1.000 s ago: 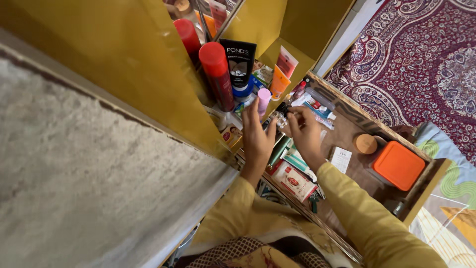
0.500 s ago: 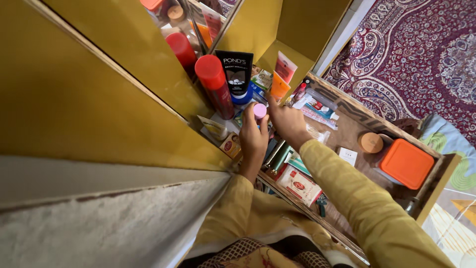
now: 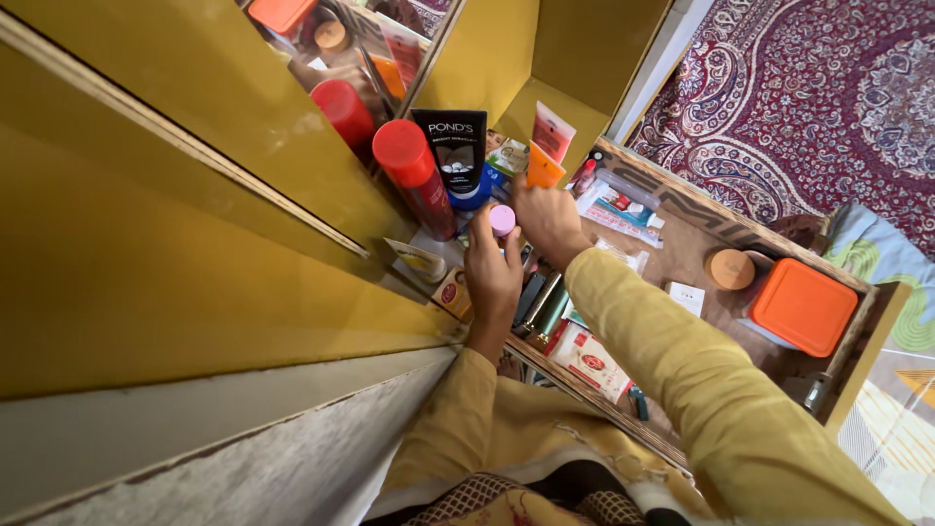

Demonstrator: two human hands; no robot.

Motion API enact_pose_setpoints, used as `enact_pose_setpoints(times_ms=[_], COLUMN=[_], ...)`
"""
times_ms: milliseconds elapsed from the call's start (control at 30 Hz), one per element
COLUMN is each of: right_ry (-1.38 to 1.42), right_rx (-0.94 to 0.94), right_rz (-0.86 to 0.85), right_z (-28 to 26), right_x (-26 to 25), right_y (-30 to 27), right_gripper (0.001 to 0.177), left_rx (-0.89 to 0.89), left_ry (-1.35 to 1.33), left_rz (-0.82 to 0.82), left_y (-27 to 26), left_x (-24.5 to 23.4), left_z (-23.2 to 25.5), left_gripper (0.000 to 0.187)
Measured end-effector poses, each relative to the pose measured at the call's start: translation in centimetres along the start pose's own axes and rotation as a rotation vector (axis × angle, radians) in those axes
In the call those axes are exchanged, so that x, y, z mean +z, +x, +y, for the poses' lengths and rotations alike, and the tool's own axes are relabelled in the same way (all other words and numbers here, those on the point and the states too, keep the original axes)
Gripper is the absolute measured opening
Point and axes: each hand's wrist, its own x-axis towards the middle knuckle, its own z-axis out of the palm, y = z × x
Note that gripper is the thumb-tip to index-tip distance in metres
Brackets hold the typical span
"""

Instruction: The person handles items in a wooden drawer, picking up an orange container, a camera, and a round filter, and later placing a white box into the drawer.

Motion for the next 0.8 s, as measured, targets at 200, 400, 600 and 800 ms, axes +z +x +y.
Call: enact_pose_setpoints(times_ms=[200,400,600,800], right_ry=[0.118,0.193,0.219,0.236], right_rx=[0.029,0.006,-0.035,0.009], right_rz=[0.087,0.127,0.235,0.24], right_z=[-0.1,0.2,1.3,2.4], right_x=[-1.3,-3.6,-4.7,-8.2], right_y=[-1.0,-2.3,-4.7,-8.5], right_gripper=[0.026,0.039,0.036,0.032], left_rx=[-0.02,-0.037,-0.098,-0.007], left_ry=[-0.005,0.047,0.067,0.101], left_rz=[0.006,0.03,-0.007,0.008], left_y=[0.2,0.2,0.6,0.6], left_x=[0.2,0.3,0.8,1.6], left_z=[-0.7,-0.5,-0.4,-1.0], left_gripper=[0.044,0.047,0.046,0.048])
